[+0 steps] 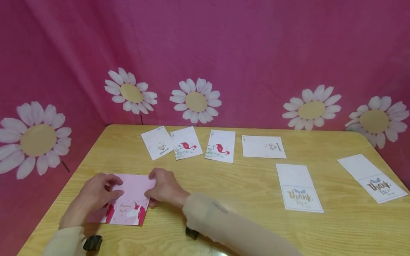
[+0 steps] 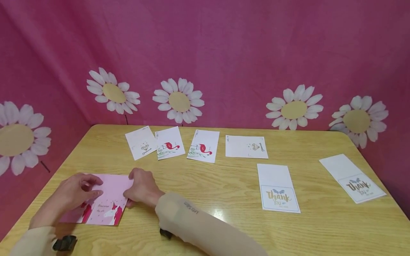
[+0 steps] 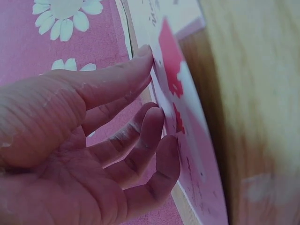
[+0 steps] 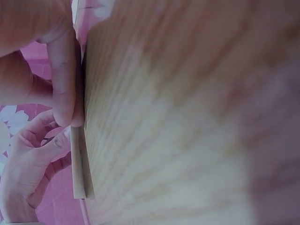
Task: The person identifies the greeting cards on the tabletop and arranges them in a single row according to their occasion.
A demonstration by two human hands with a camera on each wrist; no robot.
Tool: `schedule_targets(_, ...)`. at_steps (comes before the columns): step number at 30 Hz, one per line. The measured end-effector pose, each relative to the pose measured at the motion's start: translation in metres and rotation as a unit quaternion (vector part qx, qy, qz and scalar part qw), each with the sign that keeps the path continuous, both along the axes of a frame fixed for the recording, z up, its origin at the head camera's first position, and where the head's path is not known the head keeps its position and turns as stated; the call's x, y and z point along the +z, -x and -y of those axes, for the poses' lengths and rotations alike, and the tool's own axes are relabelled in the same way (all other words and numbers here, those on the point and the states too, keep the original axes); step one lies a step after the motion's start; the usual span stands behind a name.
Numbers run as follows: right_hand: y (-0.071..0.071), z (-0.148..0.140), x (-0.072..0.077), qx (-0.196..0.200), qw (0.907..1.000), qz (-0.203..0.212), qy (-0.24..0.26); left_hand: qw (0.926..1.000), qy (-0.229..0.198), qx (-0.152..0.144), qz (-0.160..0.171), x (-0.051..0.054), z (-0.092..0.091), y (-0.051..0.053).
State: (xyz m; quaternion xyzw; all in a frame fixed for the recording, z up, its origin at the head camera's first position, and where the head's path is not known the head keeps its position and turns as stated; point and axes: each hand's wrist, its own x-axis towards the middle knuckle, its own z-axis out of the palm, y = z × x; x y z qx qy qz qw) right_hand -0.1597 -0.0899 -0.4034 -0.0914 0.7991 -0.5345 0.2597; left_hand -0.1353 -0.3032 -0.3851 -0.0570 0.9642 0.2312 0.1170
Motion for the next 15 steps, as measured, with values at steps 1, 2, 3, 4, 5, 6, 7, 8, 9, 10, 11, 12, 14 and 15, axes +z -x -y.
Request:
schedule_targets(1,0.0003,0.0,0.0004,0.001,1.0,0.001,-0.003,1.0,0.001,-0.002,-0.003,-0.0004,0.0003,0.0003)
schedule_targets(2,0.0004,0.0,0.0009,0.002,1.0,0.001,-0.006,1.0,0.002,-0.004,-0.005,-0.0007,0.0005,0.0004)
schedule_targets(3,0.0005,0.0001,0.0013,0.004,0.9999,-0.001,-0.011,1.0,0.003,-0.005,-0.007,-0.0014,0.0006,0.0002)
schedule_targets(4,0.0005,0.0003,0.0016,0.007,0.9998,-0.004,-0.018,0.9999,0.005,-0.007,-0.01,-0.0019,0.0007,-0.0001)
schedule_targets(5,0.0005,0.0005,0.0019,0.01,0.9996,-0.008,-0.026,0.9999,0.007,-0.009,-0.013,-0.0022,0.0007,-0.0004)
schedule_targets(6,0.0005,0.0008,0.0022,0.011,0.9993,-0.011,-0.034,0.9998,0.007,-0.011,-0.015,-0.0021,0.0006,-0.0006)
schedule_targets(7,0.0005,0.0011,0.0025,0.013,0.9989,-0.014,-0.043,0.9997,0.009,-0.012,-0.018,-0.0021,0.0005,-0.0009)
schedule_targets(8,0.0005,0.0014,0.0029,0.014,0.9984,-0.018,-0.051,0.9995,0.012,-0.015,-0.023,-0.0022,0.0002,-0.0012)
schedule_targets(9,0.0005,0.0017,0.0032,0.015,0.9978,-0.022,-0.061,0.9993,0.015,-0.018,-0.028,-0.0023,-0.0001,-0.0014)
schedule_targets(10,0.0006,0.0021,0.0035,0.016,0.9971,-0.026,-0.07,0.9992,0.016,-0.02,-0.031,-0.0019,-0.0005,-0.0014)
schedule_targets(11,0.0005,0.0023,0.0038,0.015,0.9966,-0.027,-0.077,0.999,0.018,-0.022,-0.033,-0.0015,-0.0012,-0.0014)
schedule_targets(12,0.0004,0.0025,0.0038,0.016,0.996,-0.03,-0.083,0.9989,0.02,-0.023,-0.034,-0.0011,-0.002,-0.0012)
schedule_targets(14,0.0003,0.0026,0.0036,0.015,0.995,-0.033,-0.093,0.9989,0.023,-0.023,-0.033,-0.0006,-0.0032,-0.0005)
schedule_targets(15,0.0001,0.0025,0.0034,0.016,0.9946,-0.035,-0.097,0.999,0.024,-0.023,-0.03,-0.0001,-0.0038,0.0)
